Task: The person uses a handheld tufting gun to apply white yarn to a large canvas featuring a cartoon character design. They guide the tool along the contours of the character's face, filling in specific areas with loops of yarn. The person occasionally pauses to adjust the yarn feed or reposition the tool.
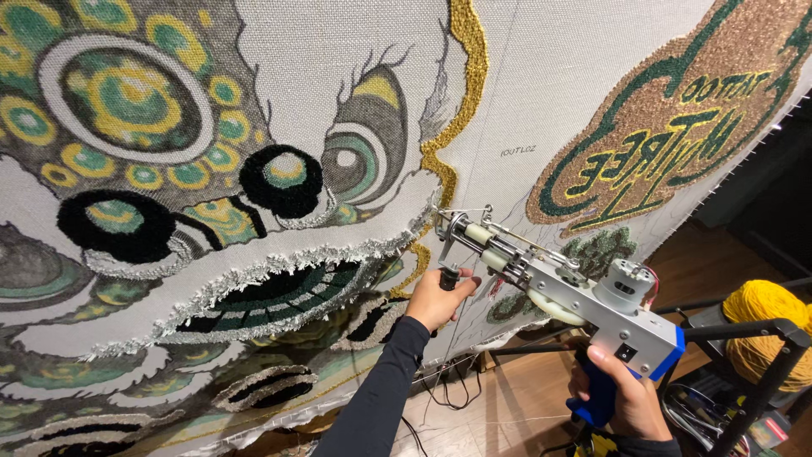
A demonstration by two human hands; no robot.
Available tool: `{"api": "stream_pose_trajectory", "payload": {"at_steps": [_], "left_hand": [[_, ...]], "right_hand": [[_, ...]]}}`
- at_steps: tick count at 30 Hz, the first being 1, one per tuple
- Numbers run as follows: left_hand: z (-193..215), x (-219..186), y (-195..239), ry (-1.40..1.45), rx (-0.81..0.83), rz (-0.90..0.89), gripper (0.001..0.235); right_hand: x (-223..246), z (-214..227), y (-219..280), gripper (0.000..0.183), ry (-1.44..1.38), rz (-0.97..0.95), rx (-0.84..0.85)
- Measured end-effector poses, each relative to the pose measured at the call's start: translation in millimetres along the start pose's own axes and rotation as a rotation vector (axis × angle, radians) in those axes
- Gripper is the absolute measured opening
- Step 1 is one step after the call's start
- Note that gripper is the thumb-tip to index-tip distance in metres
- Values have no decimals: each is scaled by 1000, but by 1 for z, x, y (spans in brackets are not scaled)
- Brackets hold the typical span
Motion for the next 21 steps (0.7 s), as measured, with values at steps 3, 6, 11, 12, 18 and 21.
{"api": "stream_pose_trajectory", "payload": {"at_steps": [3, 6, 11, 12, 18, 21], "left_hand": [[4, -10, -1, -41, -16, -16, 41], [8, -16, -6, -53, -29, -24, 42], [9, -12, -15, -20, -24, -2, 42], [9, -11, -15, -20, -23, -5, 42], [3, -10, -6, -44, 0, -22, 42], [2, -17, -4, -73, -7, -23, 43]], "right_hand": [[-2, 2, -2, 26, -48, 39, -13], [-1, 0, -6, 24, -19, 14, -35], [-1, -7, -7, 31, 29, -38, -25], [0, -8, -7, 31, 12, -26, -25], [3, -8, 2, 30, -60, 43, -83], [6, -7, 6, 34, -49, 15, -126]]}}
Point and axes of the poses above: each hand's wrist, its own y-axis away from the middle knuckle, its own z-axis out of the back of the hand, x = y × z, the point moved 2 cm from there along -y, towards the middle knuckle, and after that the axes turned 2 degrees about -x, right-handed, at the moved point
